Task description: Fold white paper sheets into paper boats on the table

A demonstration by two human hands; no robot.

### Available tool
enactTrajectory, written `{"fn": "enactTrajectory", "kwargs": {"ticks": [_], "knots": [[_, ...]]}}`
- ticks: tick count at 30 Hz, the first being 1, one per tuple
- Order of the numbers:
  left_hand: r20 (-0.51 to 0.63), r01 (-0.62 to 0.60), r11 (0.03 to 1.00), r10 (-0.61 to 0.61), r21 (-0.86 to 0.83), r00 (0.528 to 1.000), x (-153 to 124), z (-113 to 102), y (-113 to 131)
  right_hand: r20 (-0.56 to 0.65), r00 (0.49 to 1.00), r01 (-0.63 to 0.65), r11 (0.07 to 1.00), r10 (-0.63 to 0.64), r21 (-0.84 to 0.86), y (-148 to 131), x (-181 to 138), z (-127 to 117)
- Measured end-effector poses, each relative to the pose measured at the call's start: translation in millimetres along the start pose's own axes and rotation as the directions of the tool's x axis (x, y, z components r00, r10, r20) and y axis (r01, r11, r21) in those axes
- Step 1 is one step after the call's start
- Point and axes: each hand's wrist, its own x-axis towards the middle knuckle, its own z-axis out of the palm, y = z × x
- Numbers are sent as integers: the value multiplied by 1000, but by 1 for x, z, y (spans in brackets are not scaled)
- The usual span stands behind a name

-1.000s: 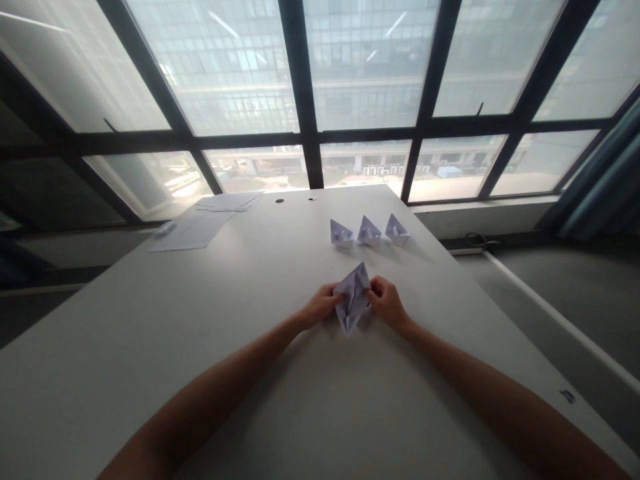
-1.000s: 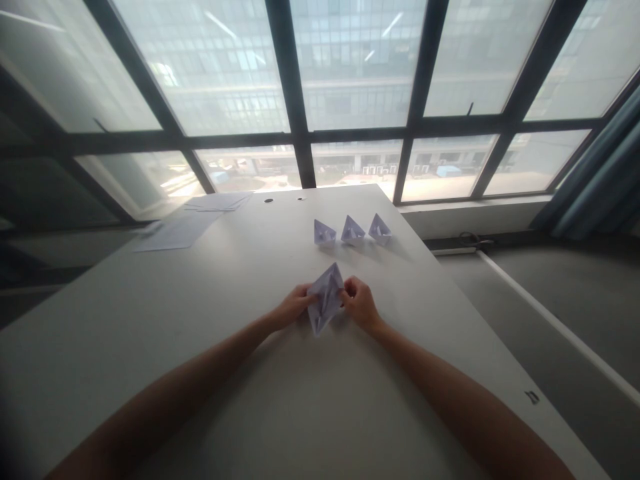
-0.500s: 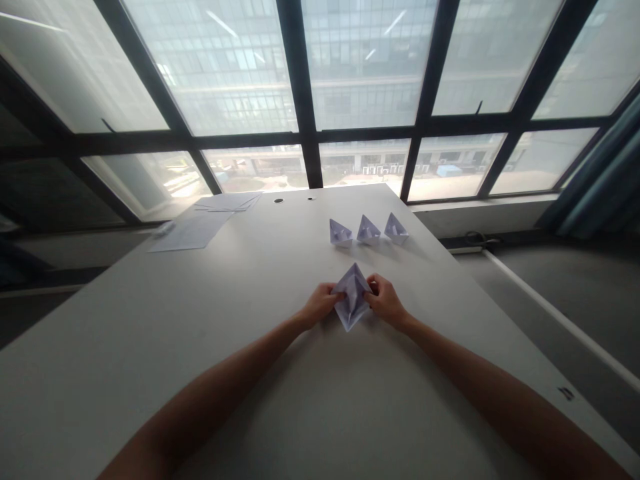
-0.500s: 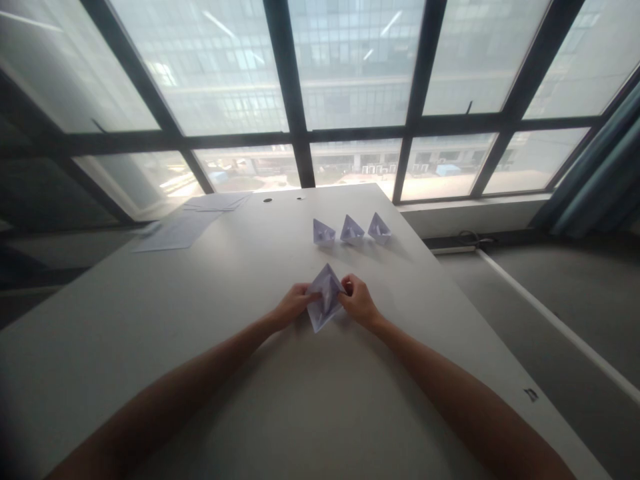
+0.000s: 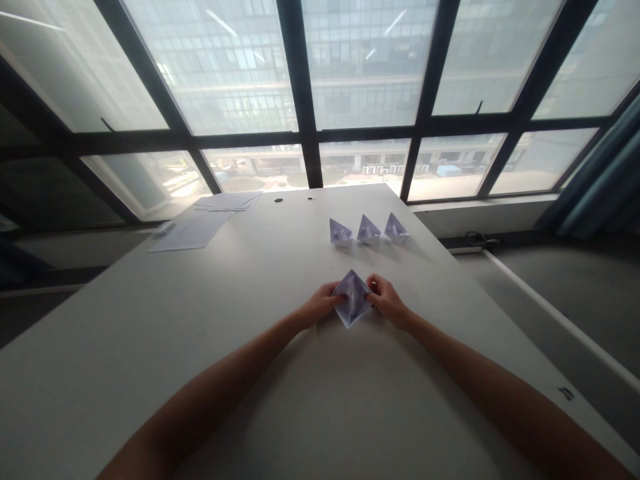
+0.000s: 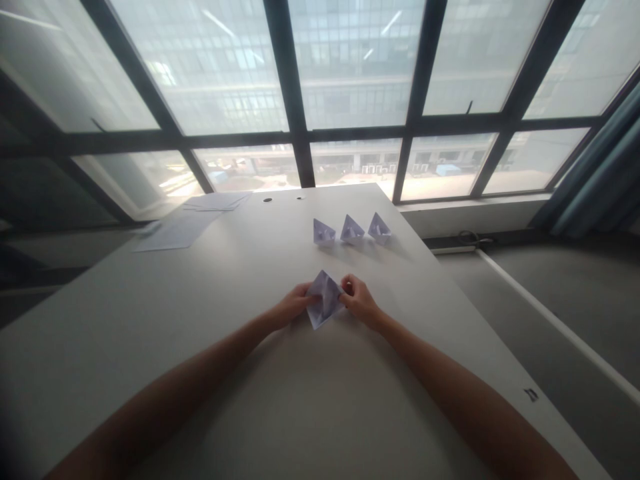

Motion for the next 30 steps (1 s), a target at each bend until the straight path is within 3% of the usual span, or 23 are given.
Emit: {"fn": "enactTrajectory", "kwargs": {"ticks": [8,13,20,25,30], "knots": [[37,12,986,-6,-166,999,-1,-4,-2,151,988,-81,949,36,305,-4,-6,7],[4,27,980,-27,-197,1000,2,-3,-3,114,991,-113,907,73,406,0,-4,9],[-37,-22,998,21,-53,999,3,-1,-1,45,997,-72,929,60,363,9,1,9],[-150,-47,986,71,157,986,2,3,-3,-9,999,-37,966,41,256,7,1,10],[-194,-63,967,114,249,974,2,6,-5,-13,999,-35,983,38,182,3,-2,12]]}}
